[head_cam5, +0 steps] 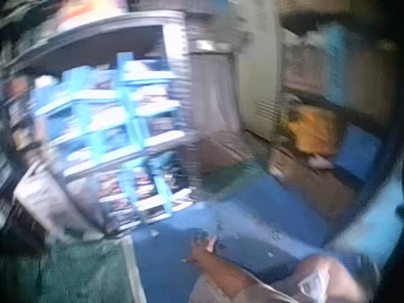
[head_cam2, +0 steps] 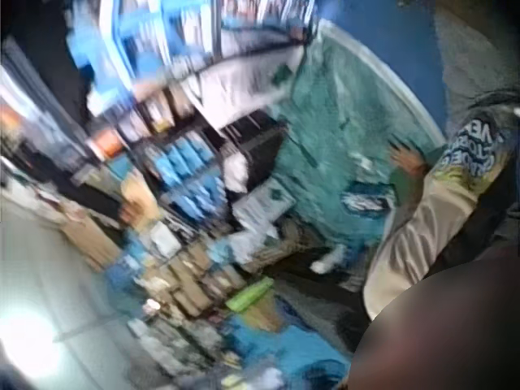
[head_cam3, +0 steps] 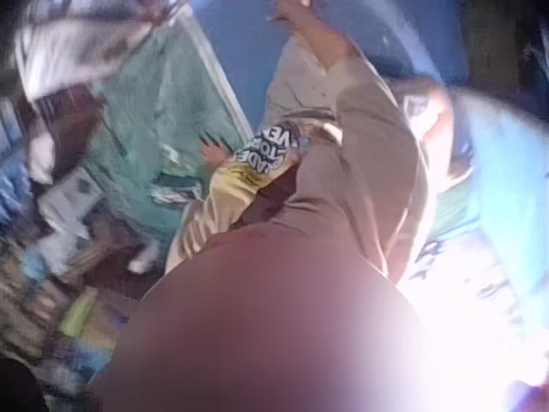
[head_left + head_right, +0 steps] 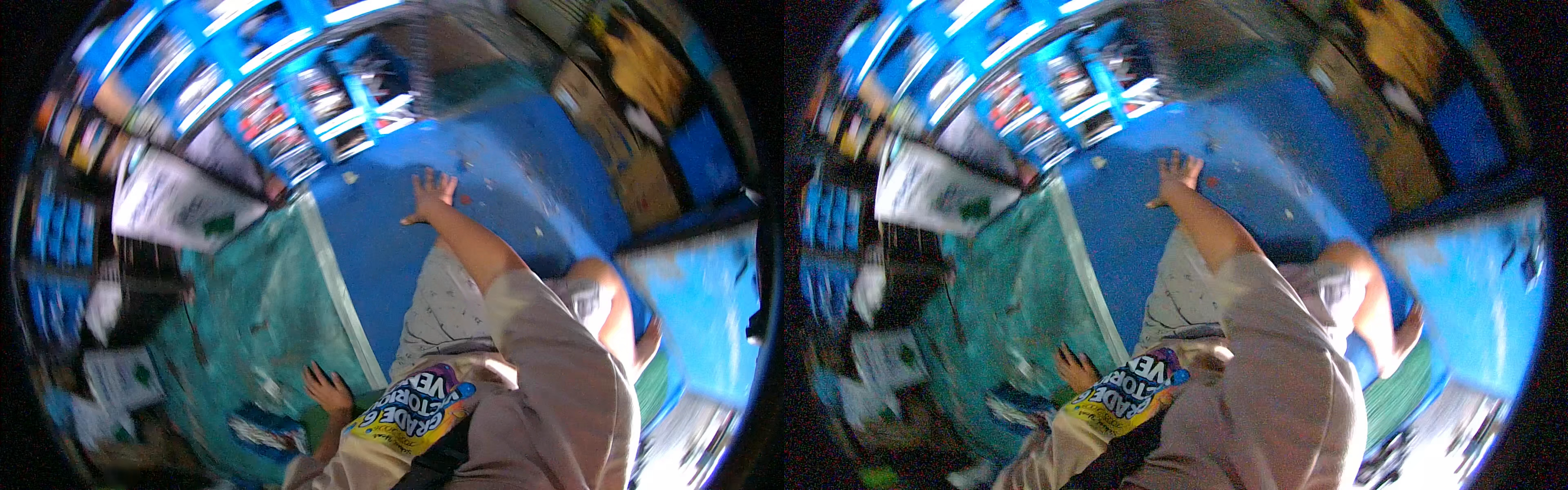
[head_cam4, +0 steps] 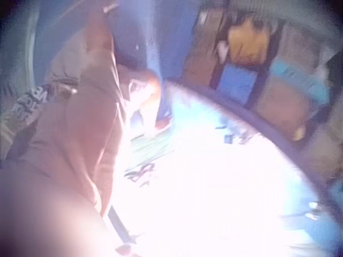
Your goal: The person sits on the floor and organizes small hardware parts by moving them between blue plastic bins and placing the bins onto a metal shelving unit. The person repeatedly picks up bins, sorts contents, and returns them to the shelf.
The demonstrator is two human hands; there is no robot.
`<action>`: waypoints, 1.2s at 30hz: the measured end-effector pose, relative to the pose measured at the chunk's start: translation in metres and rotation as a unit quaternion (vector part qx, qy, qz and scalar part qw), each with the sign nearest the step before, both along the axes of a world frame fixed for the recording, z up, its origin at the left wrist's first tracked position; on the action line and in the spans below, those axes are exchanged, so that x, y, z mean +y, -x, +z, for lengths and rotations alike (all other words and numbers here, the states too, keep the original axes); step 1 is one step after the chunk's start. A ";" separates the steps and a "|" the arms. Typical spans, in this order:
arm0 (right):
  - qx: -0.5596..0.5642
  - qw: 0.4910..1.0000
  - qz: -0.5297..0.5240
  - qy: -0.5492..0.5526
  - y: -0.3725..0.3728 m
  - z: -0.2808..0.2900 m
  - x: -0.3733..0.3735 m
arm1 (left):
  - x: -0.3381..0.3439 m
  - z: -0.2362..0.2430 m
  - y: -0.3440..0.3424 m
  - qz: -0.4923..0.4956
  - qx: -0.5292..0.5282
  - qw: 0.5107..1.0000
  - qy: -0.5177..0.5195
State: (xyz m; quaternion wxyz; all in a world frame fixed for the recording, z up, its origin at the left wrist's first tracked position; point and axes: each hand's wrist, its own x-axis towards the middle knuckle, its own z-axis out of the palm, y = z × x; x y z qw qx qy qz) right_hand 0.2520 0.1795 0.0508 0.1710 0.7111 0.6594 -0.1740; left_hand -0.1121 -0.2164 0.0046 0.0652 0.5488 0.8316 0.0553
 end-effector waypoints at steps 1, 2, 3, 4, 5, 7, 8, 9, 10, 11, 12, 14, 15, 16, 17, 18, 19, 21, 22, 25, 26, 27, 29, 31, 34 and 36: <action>-0.032 0.998 0.034 -0.049 0.003 0.002 -0.005 | 0.002 0.005 0.001 -0.030 0.000 0.999 -0.046; -0.087 0.992 0.087 -0.020 0.014 0.004 -0.001 | 0.007 0.010 -0.001 -0.002 -0.034 0.999 -0.011; -0.108 0.984 0.142 -0.017 0.025 0.004 -0.004 | 0.013 0.017 0.005 -0.011 -0.026 0.999 -0.018; -0.081 0.982 0.148 -0.080 0.039 0.005 -0.007 | 0.020 0.020 0.009 -0.009 -0.033 0.999 -0.018; -0.081 0.980 0.146 -0.106 0.055 0.009 -0.010 | 0.022 0.024 0.012 -0.005 -0.060 0.996 -0.060; 0.007 0.955 0.217 -0.202 0.094 0.016 -0.037 | 0.025 0.024 0.015 0.024 -0.072 0.997 -0.032; 0.056 0.953 0.245 -0.168 0.131 0.014 -0.046 | 0.030 0.020 0.021 0.026 -0.084 0.996 -0.024; 0.112 0.942 0.278 -0.153 0.160 0.017 -0.055 | 0.029 0.017 0.019 0.025 -0.082 0.994 -0.065; 0.169 0.927 0.300 -0.147 0.188 0.024 -0.062 | 0.030 0.013 0.022 0.016 -0.083 0.993 -0.088; 0.240 0.908 0.309 -0.148 0.222 0.026 -0.077 | 0.027 0.008 0.021 0.027 -0.092 0.992 -0.082; 0.258 0.888 0.364 -0.114 0.257 0.028 -0.091 | 0.029 0.007 0.021 0.033 -0.100 0.991 -0.079; 0.327 0.844 0.424 -0.013 0.321 0.034 -0.129 | 0.028 0.007 0.019 0.022 -0.080 0.991 -0.100; 0.411 0.802 0.432 0.026 0.352 0.033 -0.158 | 0.026 0.006 0.021 0.034 -0.092 0.994 -0.057; 0.406 0.778 0.473 0.083 0.384 0.036 -0.181 | 0.028 0.010 0.021 0.034 -0.092 0.994 -0.046; 0.430 0.747 0.500 0.081 0.408 0.038 -0.208 | 0.027 0.011 0.022 0.032 -0.091 0.995 -0.037; 0.458 0.728 0.498 0.112 0.432 0.039 -0.234 | 0.028 0.013 0.022 0.032 -0.107 0.994 -0.021; 0.475 0.711 0.500 0.136 0.454 0.041 -0.257 | 0.028 0.013 0.021 0.034 -0.131 0.990 -0.031; 0.461 0.720 0.480 0.197 0.483 0.043 -0.293 | 0.028 0.010 0.021 0.063 -0.216 0.974 -0.023; 0.454 0.722 0.456 0.256 0.494 0.043 -0.303 | 0.028 0.006 0.021 0.048 -0.221 0.973 -0.052; 0.423 0.749 0.378 0.343 0.516 0.037 -0.323 | 0.031 -0.013 0.022 -0.017 -0.158 0.983 -0.088; 0.408 0.774 0.364 0.320 0.519 0.032 -0.328 | 0.031 -0.020 0.022 -0.042 -0.079 0.994 -0.069; 0.389 0.799 0.353 0.293 0.523 0.028 -0.332 | 0.032 -0.025 0.022 -0.068 0.003 0.996 -0.051; 0.455 0.777 0.356 0.250 0.525 0.020 -0.335 | 0.032 -0.032 0.022 -0.056 -0.069 0.995 -0.046; 0.468 0.757 0.367 0.271 0.523 0.012 -0.334 | 0.032 -0.034 0.022 -0.035 -0.118 0.990 -0.065; 0.464 0.746 0.326 0.350 0.517 0.007 -0.324 | 0.030 -0.030 0.025 -0.026 -0.121 0.989 -0.080; 0.493 0.736 0.267 0.379 0.509 0.009 -0.317 | 0.029 -0.028 0.026 -0.041 -0.066 0.997 -0.023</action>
